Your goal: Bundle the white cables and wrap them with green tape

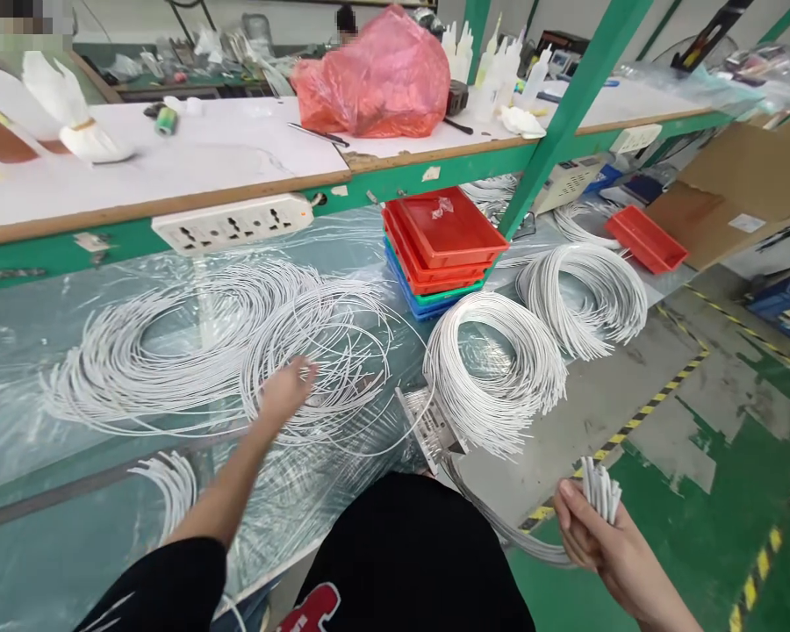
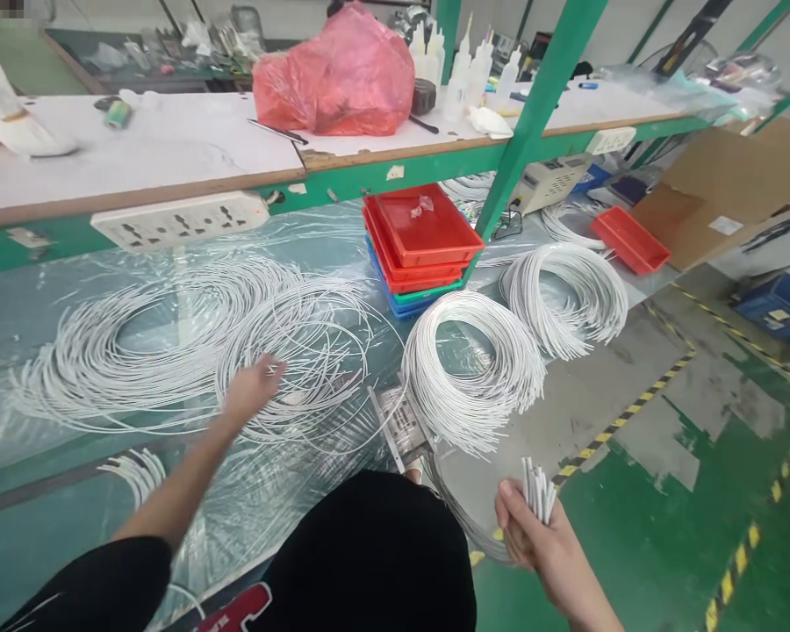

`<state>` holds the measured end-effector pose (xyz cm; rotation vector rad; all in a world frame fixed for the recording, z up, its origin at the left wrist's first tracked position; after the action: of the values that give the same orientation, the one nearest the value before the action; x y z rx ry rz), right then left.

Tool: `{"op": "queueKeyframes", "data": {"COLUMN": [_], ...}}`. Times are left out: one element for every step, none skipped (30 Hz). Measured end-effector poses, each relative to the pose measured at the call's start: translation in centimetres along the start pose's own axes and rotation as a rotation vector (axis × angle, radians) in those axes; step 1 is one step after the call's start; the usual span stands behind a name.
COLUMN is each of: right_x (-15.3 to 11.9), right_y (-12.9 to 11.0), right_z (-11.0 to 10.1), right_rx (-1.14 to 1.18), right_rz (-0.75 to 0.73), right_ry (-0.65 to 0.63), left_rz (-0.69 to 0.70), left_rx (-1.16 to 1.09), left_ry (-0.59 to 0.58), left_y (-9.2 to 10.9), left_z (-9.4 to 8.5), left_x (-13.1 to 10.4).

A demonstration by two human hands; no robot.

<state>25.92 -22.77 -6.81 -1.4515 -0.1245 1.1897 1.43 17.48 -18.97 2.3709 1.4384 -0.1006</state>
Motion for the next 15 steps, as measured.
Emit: {"op": "queueKeyframes", "data": {"right_x": [0.0, -0.1, -0.2, -0.3, -0.5, -0.8, -1.0, -1.2, -1.4, -1.6, -1.8, -2.0, -2.1, -2.2, -2.3], "right_y": [-0.1, -0.1, -0.2, -0.2, -0.2, -0.1, 0.1, 0.3, 0.5, 0.9, 1.2, 1.5, 1.8, 2.0, 2.1], "right_z": [0.0, 0.1, 0.2, 0.3, 0.4, 0.3, 0.1, -0.2, -0.7, -1.3, -1.8, -2.3, -2.6, -2.8, -2.9], "right_rx": [-0.005, -0.005, -0.004, -0.001, 0.004, 0.012, 0.024, 0.040, 0.056, 0.071, 0.082, 0.091, 0.097, 0.102, 0.109], "right_rz": [-0.001, 0.000, 0.003, 0.008, 0.014, 0.022, 0.032, 0.040, 0.047, 0.055, 0.062, 0.073, 0.084, 0.092, 0.100], "right_ry": [0.008, 0.014, 0.020, 0.028, 0.038, 0.054, 0.080, 0.116, 0.164, 0.215, 0.255, 0.277, 0.287, 0.293, 0.291], "left_rz": [-0.010, -0.012, -0.007, 0.005, 0.018, 0.028, 0.034, 0.036, 0.037, 0.035, 0.032, 0.029, 0.024, 0.019, 0.013], "left_rx": [0.027, 0.051, 0.068, 0.078, 0.085, 0.092, 0.100, 0.109, 0.119, 0.130, 0.141, 0.152, 0.163, 0.175, 0.187], "left_ry": [-0.025, -0.058, -0.095, -0.131, -0.164, -0.190, -0.209, -0.225, -0.238, -0.247, -0.255, -0.261, -0.267, -0.274, -0.280], "left_y": [0.7, 1.7, 2.7, 3.8, 4.7, 5.5, 6.0, 6.4, 6.6, 6.6, 6.6, 6.6, 6.5, 6.5, 6.5], "left_z": [1.4, 3.1, 4.9, 6.7, 8.4, 9.9, 11.1, 12.1, 12.8, 13.4, 13.9, 14.2, 14.5, 14.8, 15.1], "left_x": [1.0, 1.9, 2.7, 3.4, 4.0, 4.5, 5.0, 5.3, 5.7, 6.0, 6.3, 6.6, 6.8, 7.1, 7.3]}}
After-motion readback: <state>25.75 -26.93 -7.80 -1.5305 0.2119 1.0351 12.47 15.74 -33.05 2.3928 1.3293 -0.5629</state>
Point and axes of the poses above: each hand's wrist, its own x-axis towards the middle knuckle, its own z-axis out of the palm, y = z × x, the point moved 6 cm from there along x, towards the middle knuckle, and after that the axes turned 7 degrees about x, right-handed, at the moved point
